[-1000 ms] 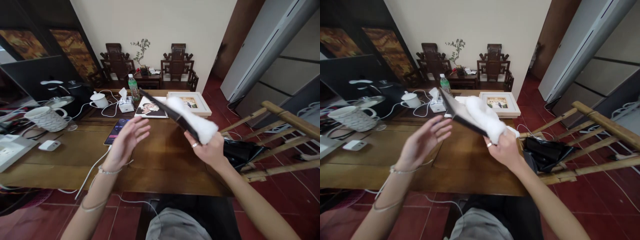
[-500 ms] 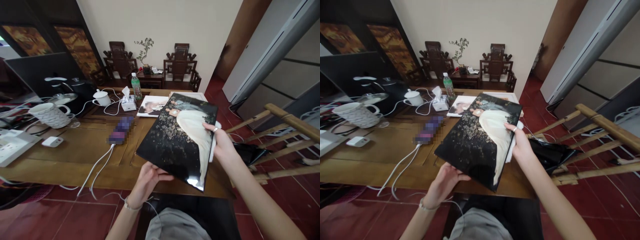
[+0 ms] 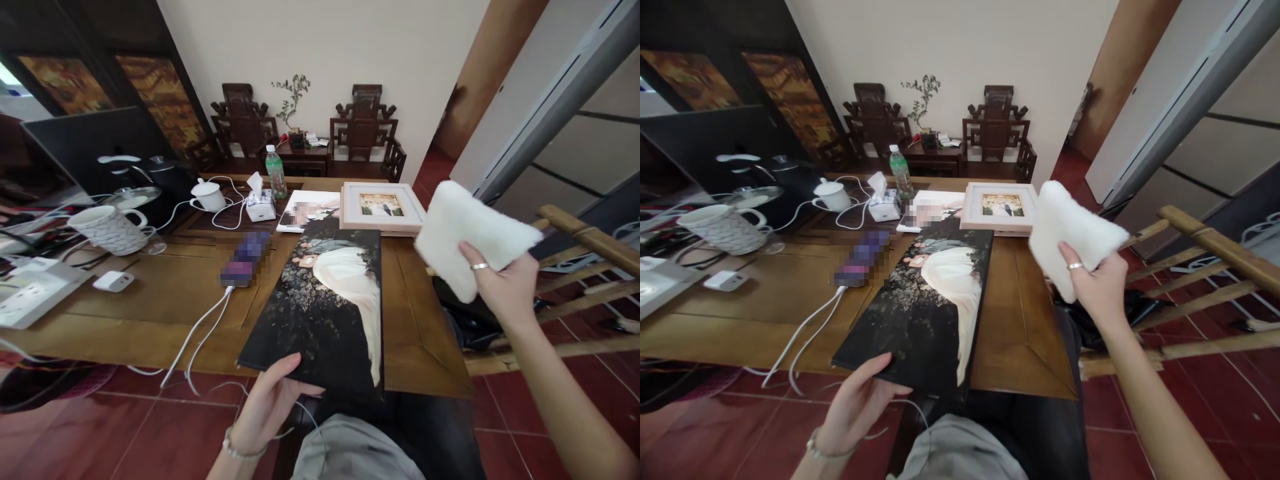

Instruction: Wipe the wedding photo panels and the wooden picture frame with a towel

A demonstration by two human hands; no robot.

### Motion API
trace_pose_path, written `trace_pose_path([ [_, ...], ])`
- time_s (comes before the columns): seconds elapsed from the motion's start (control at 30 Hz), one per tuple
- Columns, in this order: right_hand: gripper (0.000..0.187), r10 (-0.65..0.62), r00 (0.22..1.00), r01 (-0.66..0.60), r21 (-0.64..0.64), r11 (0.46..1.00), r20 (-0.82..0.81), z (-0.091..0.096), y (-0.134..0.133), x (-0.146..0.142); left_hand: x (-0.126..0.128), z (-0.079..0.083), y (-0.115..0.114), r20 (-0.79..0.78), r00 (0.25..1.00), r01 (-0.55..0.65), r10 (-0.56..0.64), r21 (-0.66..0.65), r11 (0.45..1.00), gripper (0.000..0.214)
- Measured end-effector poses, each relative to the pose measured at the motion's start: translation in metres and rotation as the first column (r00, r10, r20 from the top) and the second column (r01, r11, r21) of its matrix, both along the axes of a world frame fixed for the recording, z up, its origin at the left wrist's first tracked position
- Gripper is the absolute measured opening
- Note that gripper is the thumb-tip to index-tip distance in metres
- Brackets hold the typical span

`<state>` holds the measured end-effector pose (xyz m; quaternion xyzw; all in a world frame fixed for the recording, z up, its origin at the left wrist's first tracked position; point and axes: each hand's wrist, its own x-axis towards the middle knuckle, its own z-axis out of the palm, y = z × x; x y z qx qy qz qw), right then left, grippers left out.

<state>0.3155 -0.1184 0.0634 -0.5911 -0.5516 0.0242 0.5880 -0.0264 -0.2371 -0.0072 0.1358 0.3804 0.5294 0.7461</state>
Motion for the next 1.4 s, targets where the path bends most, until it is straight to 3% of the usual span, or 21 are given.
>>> trace_pose_path([
  [0.03,0.015,0.012,0.970,-0.011,-0.007,1.000,0.242,-0.002,-0.003,0.008,0.000,0.001,0.001,-0.004,0.999,-0.042,0.042,-0.014,0.999,0.008],
  [0.07,0.018,0.067,0.884,-0.060,-0.030,0.998,0.463,-0.005,-0.006,0.012,0.000,0.002,0.002,-0.006,0.997,-0.076,0.076,-0.023,0.997,0.009],
  [0.13,0.027,0.238,0.617,-0.223,-0.123,0.967,0.750,-0.016,-0.013,0.012,-0.001,0.001,0.005,-0.009,0.993,-0.119,0.118,-0.031,0.992,0.010],
  [0.2,0.030,0.330,0.387,-0.326,-0.207,0.923,0.861,-0.028,-0.019,0.001,-0.004,0.000,0.007,-0.021,0.989,-0.146,0.145,-0.034,0.989,0.012],
  [0.3,0.025,0.380,0.231,-0.341,-0.291,0.894,0.896,-0.043,-0.027,-0.022,-0.010,-0.001,0.010,-0.057,0.981,-0.189,0.187,-0.018,0.982,0.016],
  [0.4,0.025,0.469,0.212,-0.305,-0.398,0.865,0.857,-0.045,-0.039,-0.043,-0.015,-0.001,0.011,-0.084,0.970,-0.227,0.228,0.014,0.974,0.019],
  [0.5,0.032,0.520,0.224,-0.308,-0.447,0.840,0.824,-0.030,-0.058,-0.056,-0.017,0.000,0.013,-0.106,0.964,-0.245,0.244,0.007,0.970,0.019],
  [0.6,0.026,0.524,0.244,-0.404,-0.406,0.820,0.816,-0.006,-0.066,-0.060,-0.017,-0.001,0.014,-0.123,0.959,-0.260,0.257,-0.004,0.966,0.018],
  [0.67,0.024,0.502,0.281,-0.473,-0.337,0.814,0.818,0.010,-0.056,-0.061,-0.017,-0.002,0.016,-0.126,0.958,-0.261,0.258,-0.007,0.965,0.017],
  [0.77,0.019,0.426,0.334,-0.518,-0.214,0.828,0.841,0.023,-0.014,-0.070,-0.018,-0.005,0.018,-0.113,0.964,-0.246,0.242,-0.026,0.969,0.014],
  [0.83,0.020,0.435,0.329,-0.488,-0.244,0.838,0.838,0.024,0.027,-0.084,-0.019,-0.006,0.020,-0.103,0.967,-0.238,0.232,-0.051,0.970,0.012],
  [0.97,0.020,0.492,0.185,-0.379,-0.400,0.835,0.851,0.014,0.111,-0.135,-0.020,-0.008,0.022,-0.107,0.963,-0.255,0.246,-0.081,0.964,0.012],
  [1.07,0.031,0.491,-0.013,-0.224,-0.481,0.848,0.871,0.003,0.158,-0.174,-0.019,-0.009,0.023,-0.119,0.958,-0.269,0.262,-0.043,0.962,0.013],
  [1.2,0.052,0.536,-0.061,-0.101,-0.540,0.836,0.842,-0.011,0.195,-0.200,-0.018,-0.012,0.021,-0.118,0.953,-0.278,0.280,0.037,0.960,0.027],
  [1.4,0.052,0.588,-0.079,-0.007,-0.590,0.807,0.805,-0.029,0.216,-0.202,-0.016,-0.017,0.016,-0.076,0.961,-0.255,0.266,0.130,0.958,0.045],
])
